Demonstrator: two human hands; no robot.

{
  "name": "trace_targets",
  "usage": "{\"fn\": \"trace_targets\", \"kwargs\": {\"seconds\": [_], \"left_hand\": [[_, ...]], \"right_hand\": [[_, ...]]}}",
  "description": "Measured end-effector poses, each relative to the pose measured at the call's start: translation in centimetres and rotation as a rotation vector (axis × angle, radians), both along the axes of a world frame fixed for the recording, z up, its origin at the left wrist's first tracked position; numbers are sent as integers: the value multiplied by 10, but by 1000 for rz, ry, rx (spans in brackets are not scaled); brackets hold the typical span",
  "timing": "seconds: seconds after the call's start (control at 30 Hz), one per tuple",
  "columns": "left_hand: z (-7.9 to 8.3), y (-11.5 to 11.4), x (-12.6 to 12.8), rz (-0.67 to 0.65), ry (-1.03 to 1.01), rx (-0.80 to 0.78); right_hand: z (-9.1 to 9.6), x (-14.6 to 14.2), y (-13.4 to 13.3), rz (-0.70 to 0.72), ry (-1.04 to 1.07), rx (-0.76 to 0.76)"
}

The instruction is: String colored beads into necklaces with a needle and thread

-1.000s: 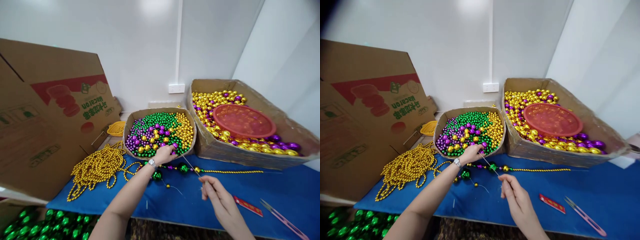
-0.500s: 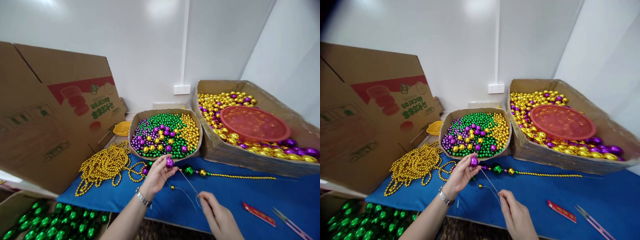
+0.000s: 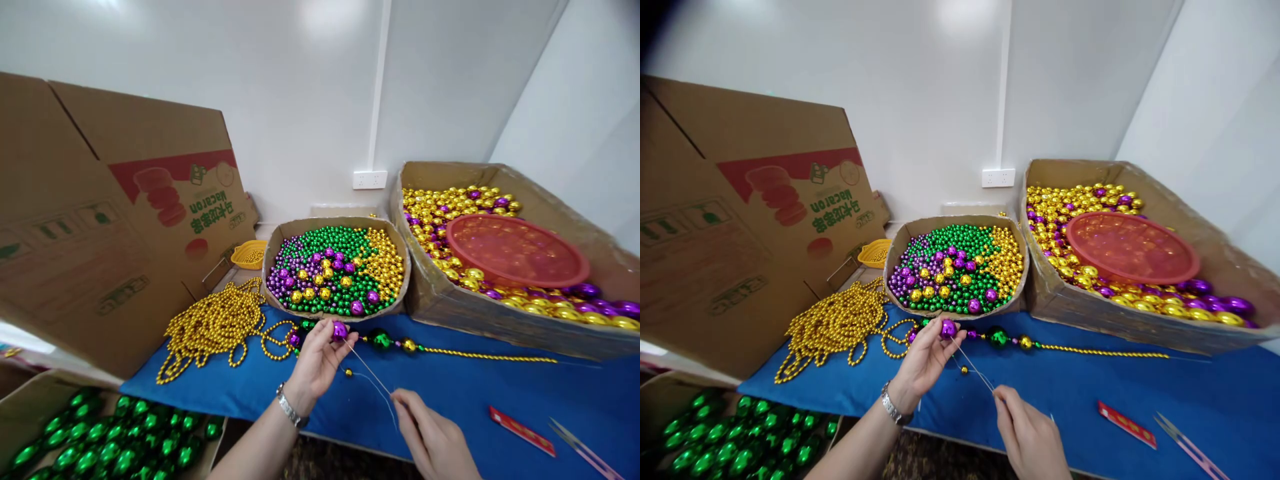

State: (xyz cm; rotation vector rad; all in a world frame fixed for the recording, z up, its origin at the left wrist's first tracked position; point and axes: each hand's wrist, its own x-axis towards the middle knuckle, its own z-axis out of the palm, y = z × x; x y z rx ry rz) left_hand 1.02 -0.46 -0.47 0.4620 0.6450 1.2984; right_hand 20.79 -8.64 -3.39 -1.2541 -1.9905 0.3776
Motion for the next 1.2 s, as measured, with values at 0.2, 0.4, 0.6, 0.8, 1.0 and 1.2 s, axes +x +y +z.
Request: {"fn": "trace_targets", "kwargs": {"seconds": [0.2,0.4,0.6,0.8,1.0,1.2], "left_hand": [[-1,0,0,2,12,17],[0,-1,2,26,-10,13],[7,-13,14,22,126,115],[6,-19,22,-7,91,112],[-1,-25,25,-58,158,133],[8,27,-6,42,1046,511]], "right_hand": [[0,0,1,7,14,27],[4,0,2,11,37,-34],[0,-2,3,-44,-4,104],[-1,-4,4,-30,42,-24],[-5,-4,7,-21,60,25],[-2,8,11,-104,90,9]]}}
